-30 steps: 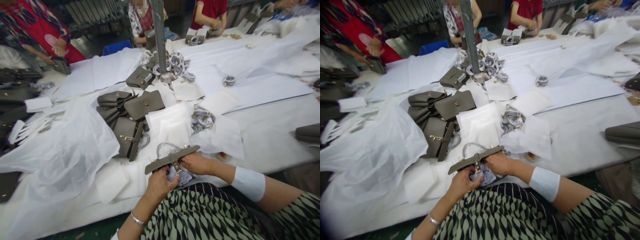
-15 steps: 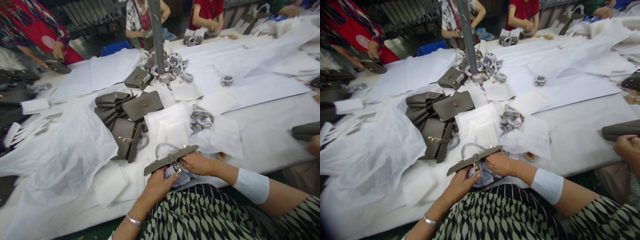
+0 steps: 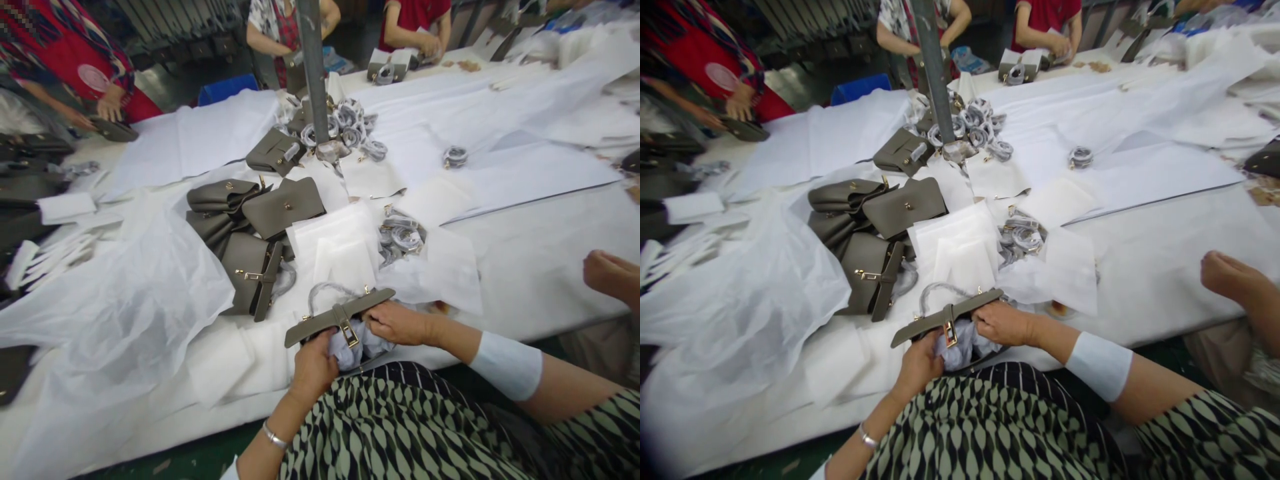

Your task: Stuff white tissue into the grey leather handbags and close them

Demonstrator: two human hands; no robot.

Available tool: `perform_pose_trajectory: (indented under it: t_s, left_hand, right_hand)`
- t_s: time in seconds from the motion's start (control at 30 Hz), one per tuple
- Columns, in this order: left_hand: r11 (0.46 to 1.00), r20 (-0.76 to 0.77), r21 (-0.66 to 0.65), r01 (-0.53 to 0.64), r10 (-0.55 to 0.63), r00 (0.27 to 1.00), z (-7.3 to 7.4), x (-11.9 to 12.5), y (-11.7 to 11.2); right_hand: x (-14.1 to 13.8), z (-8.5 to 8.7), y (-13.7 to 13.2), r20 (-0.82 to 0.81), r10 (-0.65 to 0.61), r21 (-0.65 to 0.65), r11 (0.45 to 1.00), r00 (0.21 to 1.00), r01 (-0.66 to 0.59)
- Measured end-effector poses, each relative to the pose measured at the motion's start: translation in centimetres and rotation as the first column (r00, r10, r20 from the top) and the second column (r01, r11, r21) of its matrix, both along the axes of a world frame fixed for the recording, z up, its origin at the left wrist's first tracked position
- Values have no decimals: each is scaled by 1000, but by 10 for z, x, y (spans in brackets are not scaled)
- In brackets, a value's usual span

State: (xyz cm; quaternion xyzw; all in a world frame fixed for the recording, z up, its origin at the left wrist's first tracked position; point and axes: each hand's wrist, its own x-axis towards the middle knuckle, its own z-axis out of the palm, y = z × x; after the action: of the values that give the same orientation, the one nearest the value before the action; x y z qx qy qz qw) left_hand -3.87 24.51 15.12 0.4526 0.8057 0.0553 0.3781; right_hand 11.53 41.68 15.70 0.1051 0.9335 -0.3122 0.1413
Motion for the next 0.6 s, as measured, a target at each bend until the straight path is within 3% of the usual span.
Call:
perform_pose_trajectory:
  t_s: [0.17, 0.3, 0.43, 0.6]
  left_hand:
    - [982, -21, 25, 185, -184, 983, -1, 3, -2]
    - [965, -26, -56, 254, -256, 966, 4, 6, 2]
    - [982, 6, -49, 182, -182, 983, 6, 4, 2]
    - [998, 13, 11, 58, -58, 998, 0, 3, -3]
  right_hand:
    - [7, -9, -4, -76, -150, -148, 979, 986, 138]
    - [6, -1, -12, -153, -83, -257, 965, 985, 42]
    - [3, 13, -11, -26, 32, -288, 957, 999, -39]
    - [0, 17, -11, 116, 185, -149, 975, 976, -167]
